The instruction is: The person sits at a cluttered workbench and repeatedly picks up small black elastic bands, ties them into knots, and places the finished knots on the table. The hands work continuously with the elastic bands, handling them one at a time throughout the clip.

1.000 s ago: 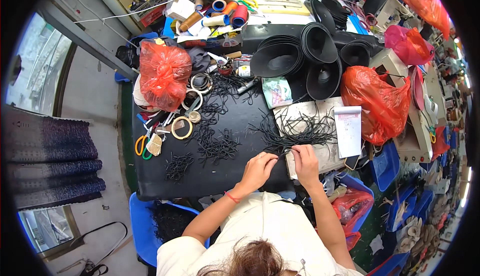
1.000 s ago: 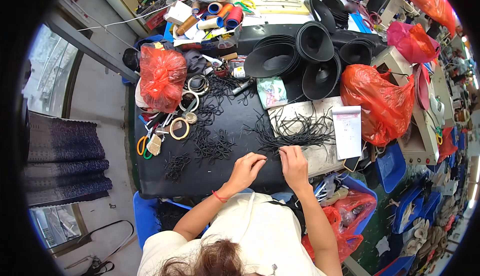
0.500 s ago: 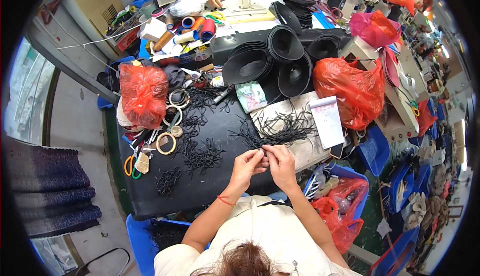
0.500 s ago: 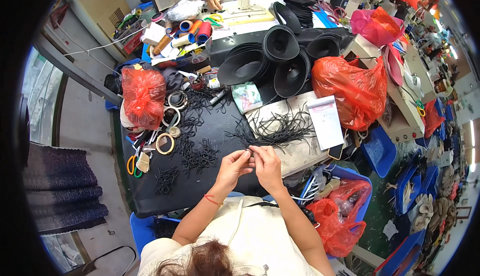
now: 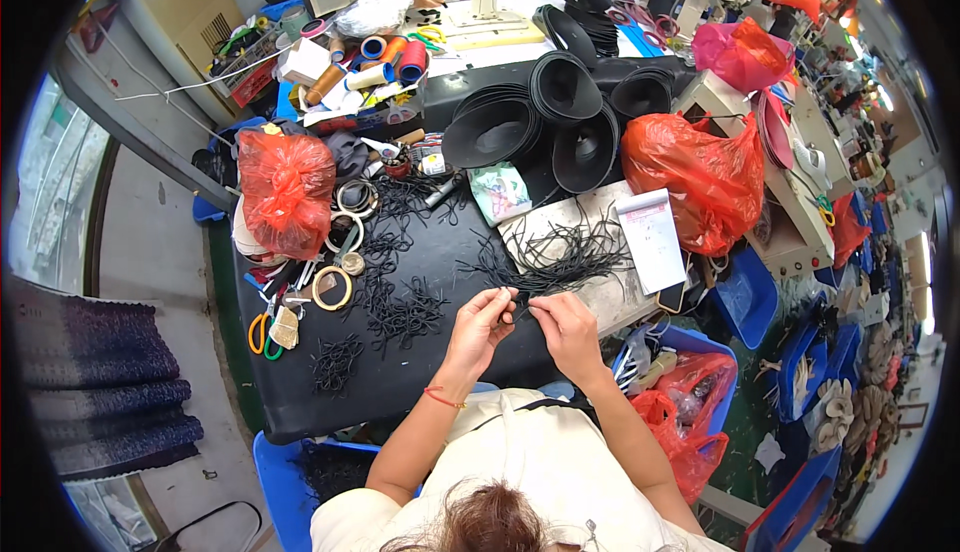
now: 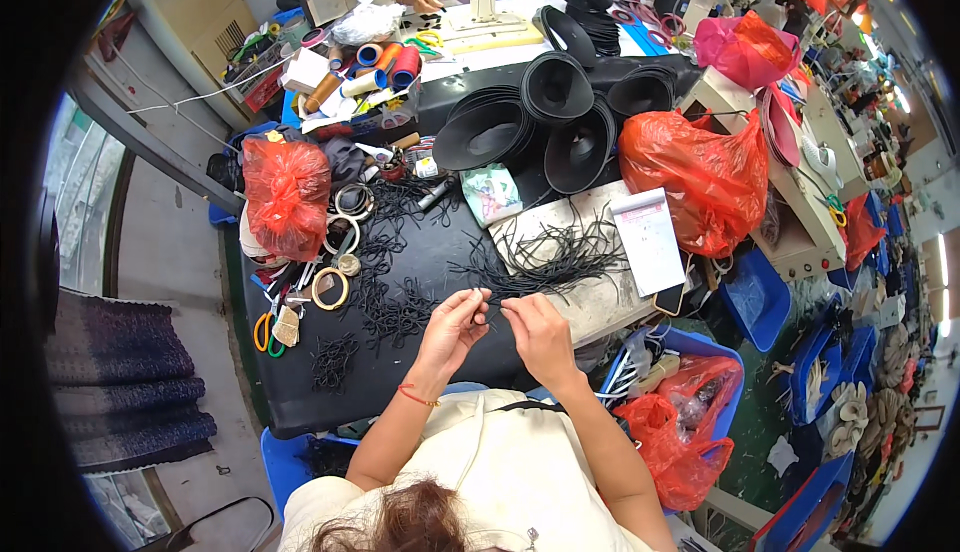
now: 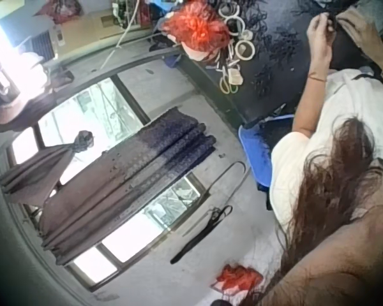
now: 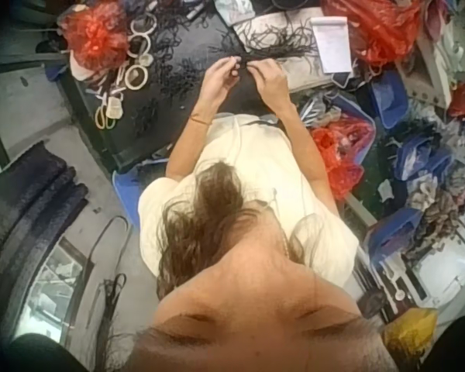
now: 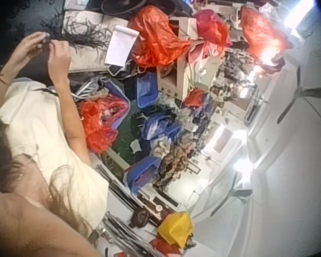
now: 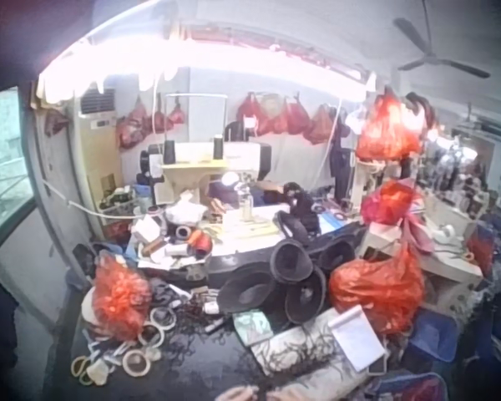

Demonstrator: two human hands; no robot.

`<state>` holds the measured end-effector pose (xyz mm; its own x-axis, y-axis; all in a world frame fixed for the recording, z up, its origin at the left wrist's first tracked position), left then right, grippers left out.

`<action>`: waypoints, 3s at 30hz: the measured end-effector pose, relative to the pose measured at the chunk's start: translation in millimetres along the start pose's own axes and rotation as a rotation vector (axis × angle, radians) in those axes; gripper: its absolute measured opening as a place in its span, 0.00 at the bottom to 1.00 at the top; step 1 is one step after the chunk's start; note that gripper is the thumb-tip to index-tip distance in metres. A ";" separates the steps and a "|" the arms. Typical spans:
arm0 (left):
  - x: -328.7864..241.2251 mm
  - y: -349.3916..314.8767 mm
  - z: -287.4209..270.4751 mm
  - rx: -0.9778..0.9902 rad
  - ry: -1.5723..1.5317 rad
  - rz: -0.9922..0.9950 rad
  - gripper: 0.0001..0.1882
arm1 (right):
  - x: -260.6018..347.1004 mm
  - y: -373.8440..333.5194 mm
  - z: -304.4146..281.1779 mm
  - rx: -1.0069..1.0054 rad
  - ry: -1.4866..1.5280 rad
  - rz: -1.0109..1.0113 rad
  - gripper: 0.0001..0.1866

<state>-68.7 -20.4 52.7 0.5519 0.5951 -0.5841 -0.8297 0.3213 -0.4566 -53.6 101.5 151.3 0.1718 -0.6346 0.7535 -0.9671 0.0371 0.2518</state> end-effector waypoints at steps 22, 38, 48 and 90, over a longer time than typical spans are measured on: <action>-5.9 -16.3 25.8 0.319 0.143 -0.038 0.16 | -22.3 -5.0 3.6 0.232 0.198 0.108 0.05; -10.0 -11.3 13.3 0.057 0.111 0.140 0.09 | -40.7 -24.8 27.3 0.174 0.792 0.637 0.06; -12.2 -13.2 14.2 -0.061 0.262 0.451 0.08 | -37.2 -21.7 30.6 -0.015 0.656 0.577 0.07; -7.9 -36.7 42.1 0.319 0.548 0.081 0.10 | -51.2 -13.6 19.4 -0.053 0.771 0.571 0.09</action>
<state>-46.1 -5.9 102.3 0.3791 0.1907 -0.9055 -0.8083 0.5446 -0.2237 -52.9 118.6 97.5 -0.2276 0.1712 0.9586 -0.9367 0.2304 -0.2636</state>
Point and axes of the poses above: each hand's wrist, its own y-axis towards the middle knuckle, its own z-axis out of the palm, x = y × z, the point moved 7 cm from there along y, towards the middle knuckle, and after that the axes turned 4 degrees about z, right-handed, at the moved point
